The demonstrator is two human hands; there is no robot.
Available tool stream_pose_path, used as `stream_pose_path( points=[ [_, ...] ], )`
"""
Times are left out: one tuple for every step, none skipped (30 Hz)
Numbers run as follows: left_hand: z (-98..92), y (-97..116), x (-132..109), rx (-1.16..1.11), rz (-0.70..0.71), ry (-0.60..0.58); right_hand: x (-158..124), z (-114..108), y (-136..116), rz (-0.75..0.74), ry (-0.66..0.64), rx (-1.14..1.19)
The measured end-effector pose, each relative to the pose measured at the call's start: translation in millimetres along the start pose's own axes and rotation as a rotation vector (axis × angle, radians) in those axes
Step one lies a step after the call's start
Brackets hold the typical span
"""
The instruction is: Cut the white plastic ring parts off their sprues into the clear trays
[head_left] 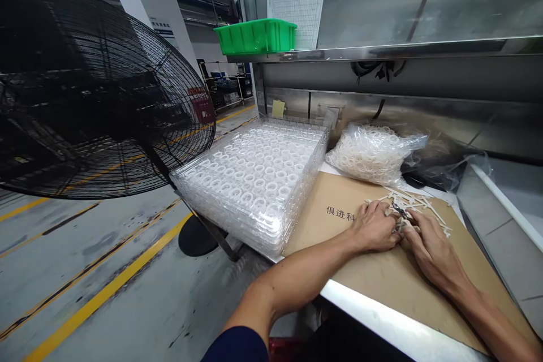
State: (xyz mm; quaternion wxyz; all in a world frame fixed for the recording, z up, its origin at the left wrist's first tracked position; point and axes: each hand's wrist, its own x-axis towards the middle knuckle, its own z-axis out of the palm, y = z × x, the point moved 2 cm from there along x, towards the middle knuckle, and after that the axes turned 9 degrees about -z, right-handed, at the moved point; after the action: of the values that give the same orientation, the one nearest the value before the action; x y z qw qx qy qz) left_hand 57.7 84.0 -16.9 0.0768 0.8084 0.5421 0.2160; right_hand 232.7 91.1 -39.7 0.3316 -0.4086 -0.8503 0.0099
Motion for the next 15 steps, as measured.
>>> stream_pose_path(
  points=[
    [-0.2,0.1,-0.3,-0.001,-0.003,0.003,0.3,-0.5,-0.8,0.000,-0.001,0.000],
    [-0.2,0.3,-0.5,-0.002,-0.005,0.007,0.6,-1.1,-1.8,-0.001,-0.002,0.000],
    [-0.2,0.4,-0.6,-0.002,-0.007,0.010,1.0,-1.9,-3.0,-0.001,-0.002,0.001],
    [-0.2,0.5,-0.7,0.000,-0.007,0.013,1.6,-2.7,-4.2,-0.002,-0.001,0.003],
    [-0.2,0.6,-0.7,0.003,-0.005,0.016,2.2,-3.6,-5.4,-0.003,0.001,0.007],
    [-0.4,0.8,-0.5,0.009,0.000,0.019,2.9,-4.3,-6.6,-0.005,0.003,0.012],
    [-0.9,0.9,-0.3,0.016,0.002,0.022,3.8,-4.8,-7.7,-0.007,0.006,0.018],
    [-1.8,1.0,-0.1,0.025,0.002,0.025,4.7,-5.2,-8.9,-0.010,0.010,0.025],
    [-3.1,1.2,0.0,0.031,-0.004,0.028,5.6,-5.6,-10.4,-0.012,0.013,0.031],
    [-4.8,1.6,-0.2,0.035,-0.013,0.028,6.4,-6.1,-12.3,-0.013,0.016,0.035],
    [-6.8,2.3,-0.8,0.034,-0.023,0.024,7.0,-6.8,-14.8,-0.013,0.018,0.038],
    [-8.9,3.4,-1.9,0.027,-0.030,0.019,7.3,-7.9,-18.2,-0.013,0.019,0.037],
    [-10.8,4.7,-3.4,0.016,-0.033,0.014,7.3,-9.4,-22.2,-0.010,0.021,0.031],
    [-12.4,5.9,-5.1,0.000,-0.031,0.010,7.2,-11.0,-26.6,-0.008,0.020,0.022],
    [-13.3,6.6,-6.4,-0.017,-0.026,0.012,7.2,-12.9,-31.0,-0.001,0.022,0.007]
  ],
)
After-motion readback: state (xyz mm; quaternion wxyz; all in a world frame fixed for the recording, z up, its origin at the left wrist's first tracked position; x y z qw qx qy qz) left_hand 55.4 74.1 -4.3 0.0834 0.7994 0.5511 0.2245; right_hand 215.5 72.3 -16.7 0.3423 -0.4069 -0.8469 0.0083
